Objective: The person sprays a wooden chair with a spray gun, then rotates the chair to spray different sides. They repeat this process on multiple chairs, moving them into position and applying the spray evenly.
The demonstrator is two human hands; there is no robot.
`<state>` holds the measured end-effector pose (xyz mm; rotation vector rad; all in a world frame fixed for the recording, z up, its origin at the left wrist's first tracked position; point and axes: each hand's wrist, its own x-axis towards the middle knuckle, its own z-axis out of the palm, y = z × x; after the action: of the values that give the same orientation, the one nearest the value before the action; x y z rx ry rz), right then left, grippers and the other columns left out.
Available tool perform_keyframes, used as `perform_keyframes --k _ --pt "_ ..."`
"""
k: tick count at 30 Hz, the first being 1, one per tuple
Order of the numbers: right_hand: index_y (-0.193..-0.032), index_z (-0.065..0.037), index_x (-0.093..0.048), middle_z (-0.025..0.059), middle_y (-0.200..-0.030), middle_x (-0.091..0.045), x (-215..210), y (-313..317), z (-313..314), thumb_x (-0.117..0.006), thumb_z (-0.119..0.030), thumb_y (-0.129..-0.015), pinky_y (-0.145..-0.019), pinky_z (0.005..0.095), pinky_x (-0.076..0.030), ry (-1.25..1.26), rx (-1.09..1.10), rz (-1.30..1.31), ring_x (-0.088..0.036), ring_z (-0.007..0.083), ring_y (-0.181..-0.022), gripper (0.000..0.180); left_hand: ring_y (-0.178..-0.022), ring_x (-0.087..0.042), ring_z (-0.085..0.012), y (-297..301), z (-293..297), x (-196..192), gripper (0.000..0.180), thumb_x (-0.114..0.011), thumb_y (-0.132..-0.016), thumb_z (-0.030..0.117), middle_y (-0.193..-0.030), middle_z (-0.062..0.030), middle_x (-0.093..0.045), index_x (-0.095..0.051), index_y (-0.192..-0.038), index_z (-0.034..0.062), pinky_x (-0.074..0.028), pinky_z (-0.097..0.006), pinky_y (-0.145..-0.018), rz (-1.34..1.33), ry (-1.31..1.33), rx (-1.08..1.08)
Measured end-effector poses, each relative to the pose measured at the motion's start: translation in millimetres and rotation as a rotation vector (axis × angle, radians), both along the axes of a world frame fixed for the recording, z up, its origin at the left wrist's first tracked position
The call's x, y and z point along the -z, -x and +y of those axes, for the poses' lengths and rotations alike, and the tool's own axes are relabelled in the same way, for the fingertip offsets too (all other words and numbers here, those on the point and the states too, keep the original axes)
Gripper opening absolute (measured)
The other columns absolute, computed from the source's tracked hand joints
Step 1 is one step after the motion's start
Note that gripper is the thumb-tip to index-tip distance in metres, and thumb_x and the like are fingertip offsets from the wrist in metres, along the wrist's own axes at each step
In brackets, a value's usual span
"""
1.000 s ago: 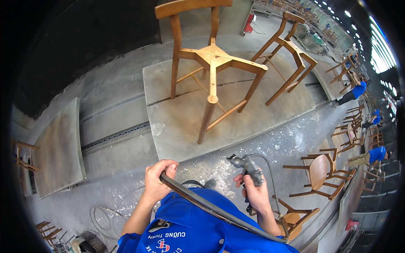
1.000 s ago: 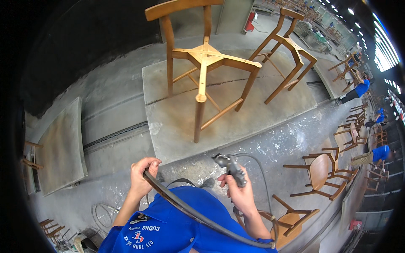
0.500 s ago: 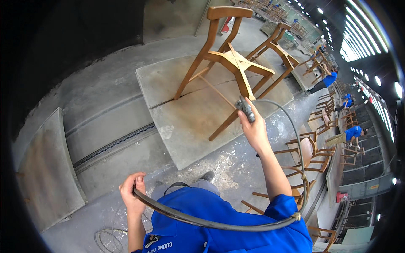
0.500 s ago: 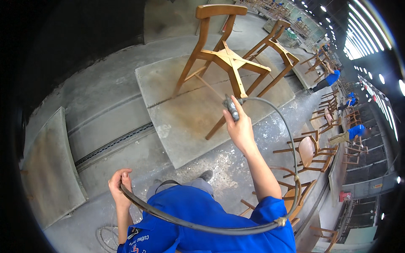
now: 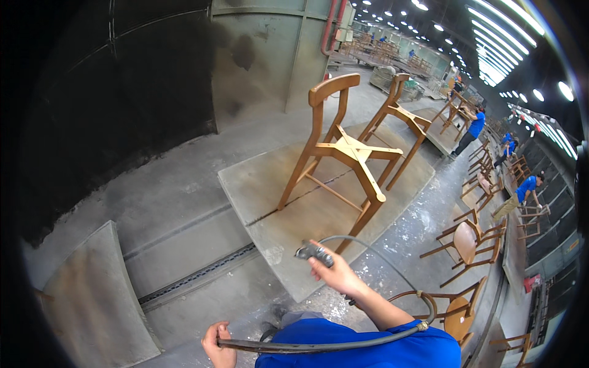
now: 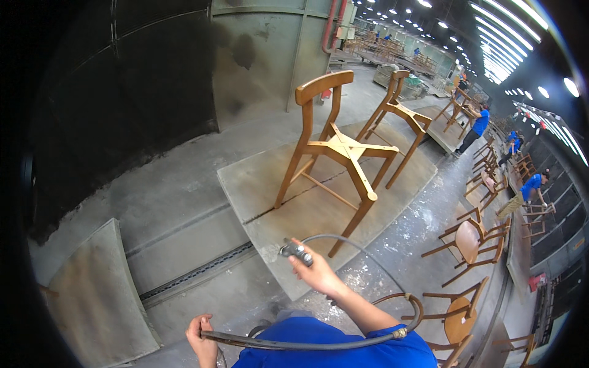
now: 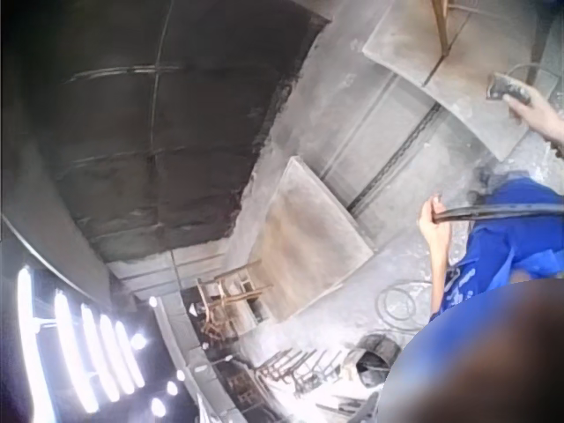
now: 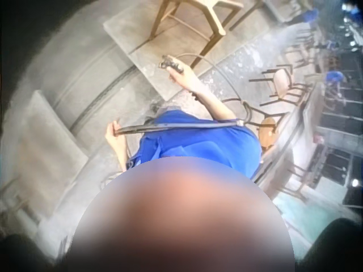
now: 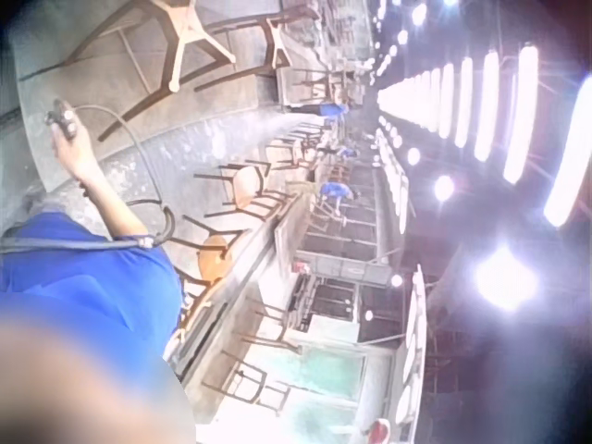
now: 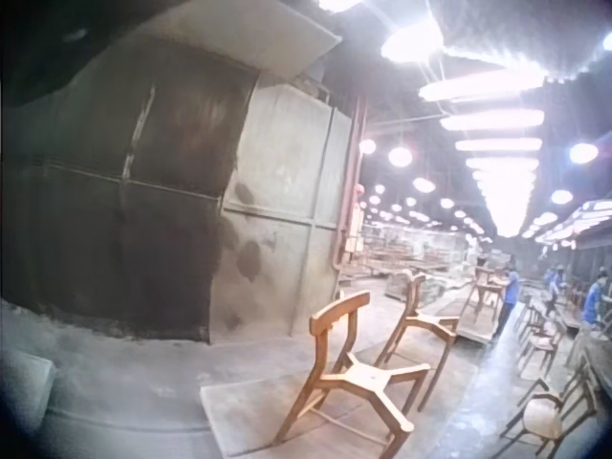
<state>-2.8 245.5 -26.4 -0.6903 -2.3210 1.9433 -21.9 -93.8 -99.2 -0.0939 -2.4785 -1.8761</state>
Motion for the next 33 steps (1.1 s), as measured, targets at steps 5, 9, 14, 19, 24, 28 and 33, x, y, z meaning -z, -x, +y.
perform_keyframes --k 5,9,14,19,24,28,33 --pt "-0.152 -0.014 -0.041 0.0018 -0.089 -0.062 31.8 55.1 -36.0 -0.058 -0.033 -0.102 -0.073 0.0312 -0.053 -0.032 -0.335 -0.107 -0.06 0.0131 -0.078 0.057 -0.073 -0.049 -0.0101 -33.7 -31.8 -10.2 0.024 -0.057 -0.102 0.017 -0.078 -0.0048 -0.058 -0.065 -0.097 -0.0051 -0.042 -0.028 -0.062 -0.021 0.173 -0.273" --pt "-0.152 -0.015 -0.042 0.0025 -0.09 -0.062 34.6 98.6 -88.4 -0.058 -0.038 -0.101 -0.08 0.0332 -0.051 -0.062 -0.626 -0.088 -0.06 0.0158 -0.085 0.058 -0.077 -0.05 -0.0124 -66.4 -59.9 -24.4 0.023 -0.057 -0.102 0.016 -0.085 -0.0054 -0.061 -0.066 -0.103 -0.0047 -0.045 -0.03 -0.067 -0.075 0.177 -0.496" --pt "-0.152 -0.015 -0.041 0.0005 -0.089 -0.061 33.2 110.4 -173.3 -0.057 -0.039 -0.102 -0.077 0.0306 -0.051 0.079 -0.989 -0.053 -0.059 0.0127 -0.084 0.058 -0.078 -0.06 -0.0196 -114.5 -85.2 -34.6 0.025 -0.058 -0.1 0.014 -0.092 -0.0126 -0.068 -0.065 -0.112 -0.0066 -0.05 -0.035 -0.069 -0.285 0.294 -0.769" --pt "-0.153 -0.013 -0.039 0.0013 -0.084 -0.063 27.5 103.3 -254.2 -0.056 -0.038 -0.102 -0.061 0.0251 -0.049 0.11 -1.178 -0.199 -0.06 0.0086 -0.075 0.059 -0.057 -0.052 -0.0091 -146.1 -110.8 -32.0 0.016 -0.059 -0.095 0.009 -0.064 -0.0052 -0.057 -0.07 -0.1 -0.0018 -0.04 -0.028 -0.052 0.05 0.291 -1.076" --pt "-0.138 -0.007 -0.05 0.0037 -0.083 -0.065 33.4 100.3 -347.0 -0.053 -0.036 -0.104 -0.051 0.0232 -0.043 -0.059 -1.309 -0.309 -0.062 0.0103 -0.071 0.045 -0.052 -0.053 -0.0136 -166.5 -172.5 -42.8 0.013 -0.063 -0.094 0.01 -0.061 -0.0079 -0.056 -0.07 -0.098 -0.0006 -0.04 -0.03 -0.05 0.009 0.174 -1.191" --pt "-0.125 -0.007 -0.054 0.0032 -0.083 -0.065 43.2 109.3 -453.8 -0.052 -0.036 -0.104 -0.05 0.0227 -0.042 -0.023 -1.358 -0.249 -0.062 0.0101 -0.071 0.036 -0.052 -0.058 -0.0211 -196.1 -257.7 -36.4 0.013 -0.062 -0.093 0.01 -0.064 -0.0132 -0.061 -0.071 -0.096 0.0007 -0.044 -0.034 -0.052 -0.022 0.307 -1.295" --pt "-0.11 -0.007 -0.052 0.0055 -0.083 -0.065 43.5 91.9 -558.4 -0.05 -0.038 -0.105 -0.049 0.0228 -0.042 0.144 -1.344 -0.304 -0.063 0.012 -0.071 0.032 -0.062 -0.066 -0.0357 -270.2 -329.5 -41.6 0.016 -0.061 -0.092 0.013 -0.073 -0.0204 -0.066 -0.071 -0.094 0.0011 -0.049 -0.042 -0.058 -0.191 0.49 -1.397"
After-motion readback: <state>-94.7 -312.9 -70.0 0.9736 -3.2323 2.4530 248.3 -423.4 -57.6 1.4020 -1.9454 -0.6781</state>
